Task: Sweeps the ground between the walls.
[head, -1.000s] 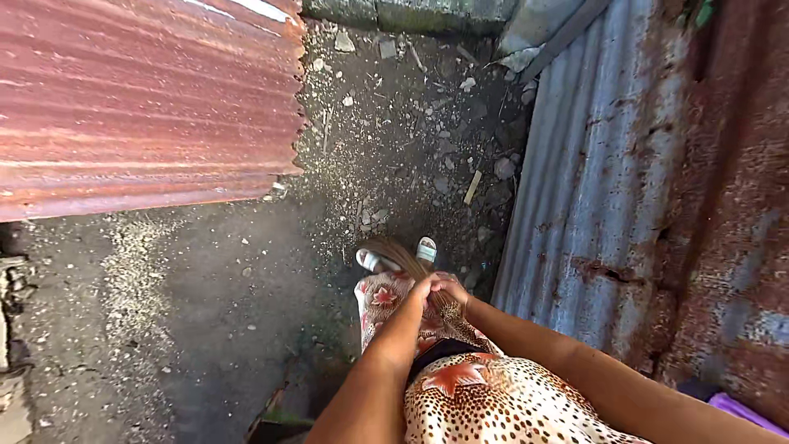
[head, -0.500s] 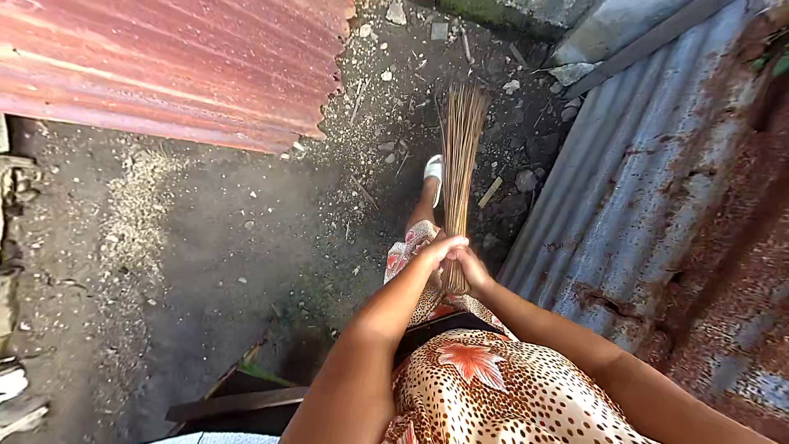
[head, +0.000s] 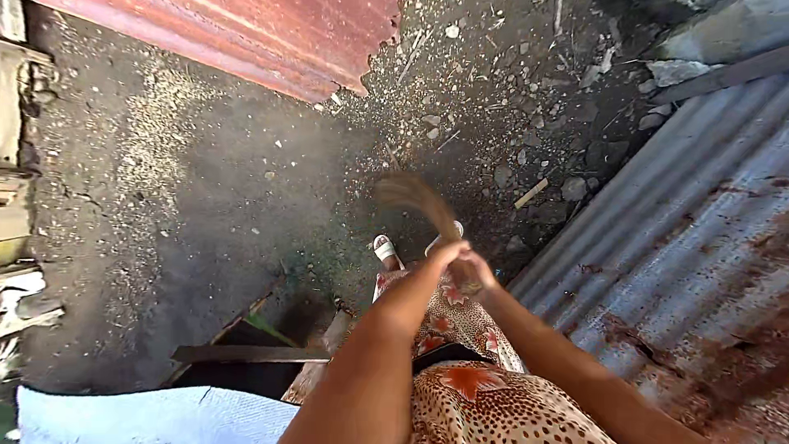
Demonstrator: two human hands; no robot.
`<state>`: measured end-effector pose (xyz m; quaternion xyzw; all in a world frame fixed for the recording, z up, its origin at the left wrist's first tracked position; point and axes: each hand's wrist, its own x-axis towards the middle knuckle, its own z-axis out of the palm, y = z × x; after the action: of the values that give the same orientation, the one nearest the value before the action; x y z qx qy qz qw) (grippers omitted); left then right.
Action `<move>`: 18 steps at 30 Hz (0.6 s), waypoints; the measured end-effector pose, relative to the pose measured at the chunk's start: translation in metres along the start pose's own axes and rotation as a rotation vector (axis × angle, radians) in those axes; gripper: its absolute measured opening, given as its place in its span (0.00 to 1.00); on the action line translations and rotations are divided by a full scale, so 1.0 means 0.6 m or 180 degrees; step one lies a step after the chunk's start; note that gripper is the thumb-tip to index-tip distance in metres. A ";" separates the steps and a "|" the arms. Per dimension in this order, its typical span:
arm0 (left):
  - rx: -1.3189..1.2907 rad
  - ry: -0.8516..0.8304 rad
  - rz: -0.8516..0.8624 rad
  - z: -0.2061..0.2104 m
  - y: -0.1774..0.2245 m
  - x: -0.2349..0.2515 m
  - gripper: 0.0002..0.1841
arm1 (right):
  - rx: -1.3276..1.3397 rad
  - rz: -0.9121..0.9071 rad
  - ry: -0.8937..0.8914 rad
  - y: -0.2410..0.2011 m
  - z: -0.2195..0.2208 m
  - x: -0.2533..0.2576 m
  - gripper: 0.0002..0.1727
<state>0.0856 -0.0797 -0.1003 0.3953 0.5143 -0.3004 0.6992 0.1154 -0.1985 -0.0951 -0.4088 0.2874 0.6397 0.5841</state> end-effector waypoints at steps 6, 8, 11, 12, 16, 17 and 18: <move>-0.0216 -0.0608 0.0380 -0.041 -0.071 -0.085 0.44 | -0.0518 -0.0233 0.0427 0.091 0.063 -0.093 0.19; -0.0617 -0.0408 0.0392 -0.085 -0.116 -0.159 0.44 | -0.0566 0.0177 0.0441 0.137 0.119 -0.114 0.18; -0.1053 0.0367 0.0255 -0.135 -0.157 -0.197 0.43 | -0.0588 0.0882 -0.0039 0.162 0.158 -0.089 0.12; -0.1178 0.0612 0.0157 -0.149 -0.165 -0.186 0.43 | -0.0707 0.1078 -0.0197 0.160 0.165 -0.067 0.12; -0.1172 0.0740 -0.0232 -0.185 -0.153 -0.100 0.31 | -0.0659 0.1259 -0.0142 0.143 0.161 0.032 0.14; -0.0905 0.0490 -0.0192 -0.188 -0.133 -0.080 0.26 | -0.0506 0.1008 0.0053 0.139 0.156 0.043 0.15; -0.0618 0.0191 -0.0089 -0.187 -0.108 -0.062 0.22 | -0.0324 0.0665 0.0225 0.134 0.153 0.049 0.16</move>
<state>-0.0328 -0.0151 -0.0980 0.3273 0.5672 -0.2469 0.7143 0.0195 -0.1180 -0.0831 -0.4280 0.3160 0.6960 0.4822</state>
